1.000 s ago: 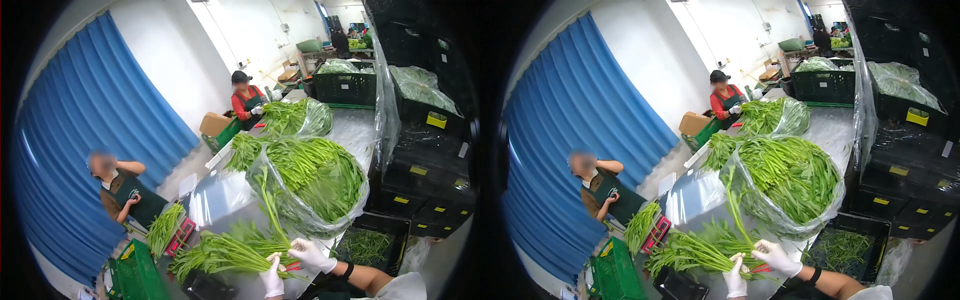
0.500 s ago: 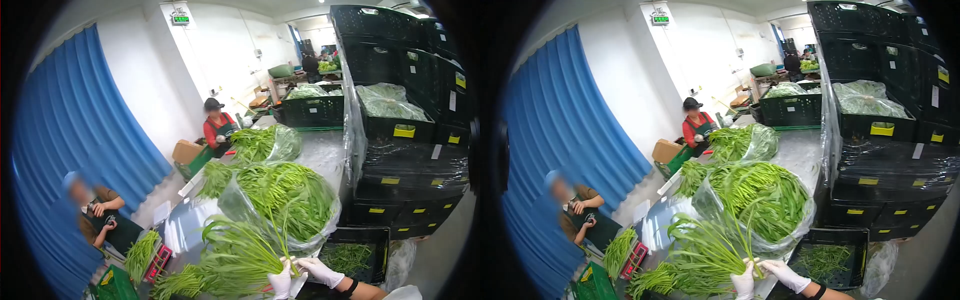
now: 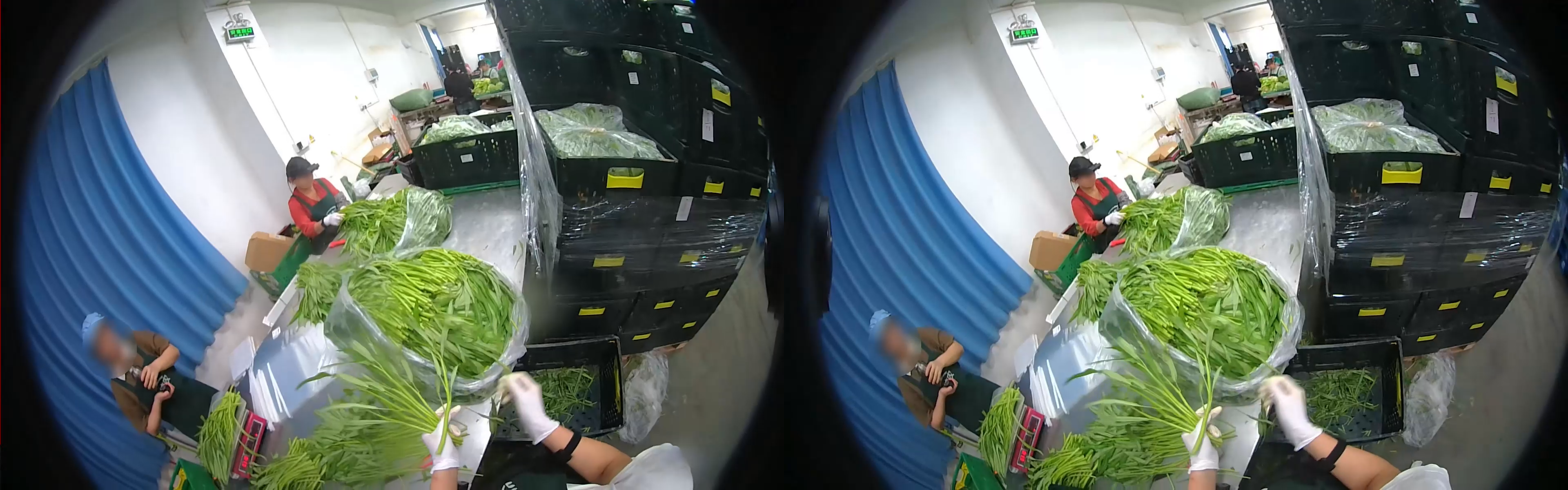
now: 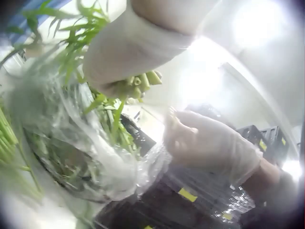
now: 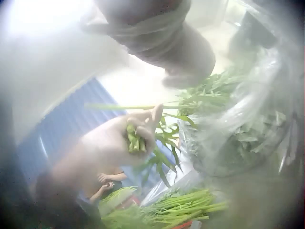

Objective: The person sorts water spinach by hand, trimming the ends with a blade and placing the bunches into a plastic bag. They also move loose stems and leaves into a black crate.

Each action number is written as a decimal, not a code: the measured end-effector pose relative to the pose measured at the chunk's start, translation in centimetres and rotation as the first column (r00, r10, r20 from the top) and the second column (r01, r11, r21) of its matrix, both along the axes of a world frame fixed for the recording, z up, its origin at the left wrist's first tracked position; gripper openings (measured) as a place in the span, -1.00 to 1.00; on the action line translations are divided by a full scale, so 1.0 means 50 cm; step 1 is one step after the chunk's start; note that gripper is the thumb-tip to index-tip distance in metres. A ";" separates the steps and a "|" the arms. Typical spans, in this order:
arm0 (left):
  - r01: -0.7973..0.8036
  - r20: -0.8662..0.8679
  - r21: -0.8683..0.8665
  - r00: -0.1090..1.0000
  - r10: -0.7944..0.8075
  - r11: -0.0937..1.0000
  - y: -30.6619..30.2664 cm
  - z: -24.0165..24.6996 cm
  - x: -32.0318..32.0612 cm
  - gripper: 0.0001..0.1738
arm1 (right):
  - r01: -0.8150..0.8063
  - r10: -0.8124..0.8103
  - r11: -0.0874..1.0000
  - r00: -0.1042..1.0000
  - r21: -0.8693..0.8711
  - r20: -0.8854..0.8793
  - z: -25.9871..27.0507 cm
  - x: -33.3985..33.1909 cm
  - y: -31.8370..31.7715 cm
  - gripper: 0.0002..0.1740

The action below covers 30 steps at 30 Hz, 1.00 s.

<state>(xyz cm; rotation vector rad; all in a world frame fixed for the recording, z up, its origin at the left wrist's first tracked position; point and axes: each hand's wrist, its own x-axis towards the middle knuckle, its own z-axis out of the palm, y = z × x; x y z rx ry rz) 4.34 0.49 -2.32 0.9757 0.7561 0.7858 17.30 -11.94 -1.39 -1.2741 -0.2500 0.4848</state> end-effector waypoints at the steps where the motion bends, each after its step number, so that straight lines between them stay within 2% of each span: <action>1: -0.008 0.048 -0.047 0.999 0.011 0.999 0.002 -0.013 -0.005 -0.69 | 0.139 -0.130 0.987 0.987 0.085 -0.099 -0.013 0.022 -0.009 -0.73; 2: -0.014 0.045 -0.053 0.999 0.017 0.998 0.001 -0.012 -0.008 -0.69 | 0.282 -0.249 0.947 0.946 0.153 -0.205 -0.028 0.044 -0.017 -0.71; 3: -0.001 0.046 -0.102 0.999 0.006 0.995 -0.002 -0.008 -0.013 -0.71 | 0.311 -0.233 0.934 0.903 0.175 -0.362 -0.055 0.058 -0.024 -0.64; 4: 0.013 0.047 -0.147 0.999 -0.006 0.989 -0.004 -0.005 -0.018 -0.73 | 0.229 -0.183 0.972 0.872 0.047 -0.454 -0.079 0.064 -0.023 -0.59; 5: 0.012 0.045 -0.147 0.999 -0.005 0.989 -0.007 -0.004 -0.019 -0.73 | -0.014 0.014 1.000 0.915 0.003 -0.404 -0.093 0.050 -0.019 -0.55; 6: 0.008 -0.027 -0.106 1.000 -0.011 0.994 -0.010 -0.004 -0.017 -0.76 | -0.253 0.218 0.966 0.906 -0.052 -0.362 -0.098 0.036 -0.008 -0.52; 7: 0.007 -0.100 -0.065 0.995 -0.014 0.998 -0.012 -0.005 -0.016 -0.79 | -0.427 0.370 0.899 0.858 -0.093 -0.357 -0.039 0.005 0.005 -0.50; 8: 0.005 -0.104 -0.066 0.995 -0.011 0.998 -0.012 -0.009 -0.015 -0.79 | -0.554 0.483 0.822 0.800 -0.131 -0.355 -0.055 -0.012 0.038 -0.50; 9: 0.034 -0.167 -0.027 0.985 -0.038 0.999 -0.012 -0.014 -0.015 -0.78 | -0.589 0.572 0.800 0.806 -0.114 -0.151 -0.044 -0.036 0.053 -0.55; 10: 0.068 -0.232 0.010 0.971 -0.063 0.998 -0.013 -0.018 -0.018 -0.78 | -0.594 0.585 0.794 0.804 -0.129 -0.101 -0.053 -0.046 0.092 -0.65; 12: 0.050 -0.233 0.000 0.971 -0.048 0.999 -0.018 -0.012 -0.030 -0.79 | -0.612 0.599 0.790 0.775 -0.008 -0.201 -0.038 -0.045 0.128 -0.73; 14: 0.015 -0.211 -0.016 0.977 -0.018 1.000 -0.019 0.008 -0.040 -0.80 | -0.591 0.567 0.804 0.793 -0.060 -0.223 -0.016 -0.036 0.137 -0.76; 15: 0.080 -0.182 -0.028 0.980 -0.084 0.996 -0.016 0.025 -0.051 -0.79 | -0.555 0.546 0.819 0.832 -0.144 -0.100 -0.009 -0.033 0.142 -0.72; 16: 0.072 -0.183 -0.025 0.980 -0.076 0.997 -0.022 0.037 -0.058 -0.79 | -0.562 0.553 0.815 0.827 -0.140 -0.099 -0.001 -0.030 0.141 -0.72; 18: 0.150 -0.237 0.099 0.964 -0.123 0.984 -0.039 0.054 -0.073 -0.79 | -0.605 0.632 0.739 0.775 -0.297 -0.004 0.017 -0.019 0.136 -0.70; 19: 0.121 -0.211 0.059 0.972 -0.106 0.991 -0.043 0.061 -0.077 -0.78 | -0.686 0.692 0.701 0.720 -0.195 -0.046 0.017 -0.007 0.132 -0.68; 20: 0.110 -0.213 0.060 0.972 -0.095 0.992 -0.043 0.059 -0.084 -0.78 | -0.694 0.700 0.694 0.713 -0.192 -0.046 0.026 -0.003 0.130 -0.68; 22: 0.134 -0.233 0.104 0.967 -0.107 0.986 -0.041 0.047 -0.096 -0.72 | -0.709 0.733 0.680 0.661 -0.185 0.163 0.048 0.003 0.121 -0.68; 23: 0.131 -0.233 0.105 0.967 -0.103 0.986 -0.040 0.038 -0.103 -0.72 | -0.601 0.632 0.761 0.601 -0.246 0.489 0.049 0.005 0.123 -0.73; 24: 0.139 -0.233 0.116 0.966 -0.109 0.983 -0.039 0.034 -0.108 -0.73 | -0.602 0.633 0.760 0.598 -0.246 0.490 0.062 0.008 0.121 -0.73; 26: 0.145 -0.230 0.130 0.967 -0.112 0.981 -0.039 0.030 -0.111 -0.75 | -0.360 0.535 0.836 0.364 -0.415 0.762 0.098 0.014 0.114 -0.79; 28: 0.118 -0.220 0.075 0.970 -0.099 0.990 -0.049 0.056 -0.112 -0.83 | -0.369 0.541 0.833 0.381 -0.413 0.750 0.102 0.012 0.116 -0.80; 30: 0.141 -0.220 0.093 0.968 -0.118 0.986 -0.045 0.071 -0.113 -0.79 | -0.378 0.546 0.830 0.395 -0.410 0.739 0.103 0.011 0.120 -0.81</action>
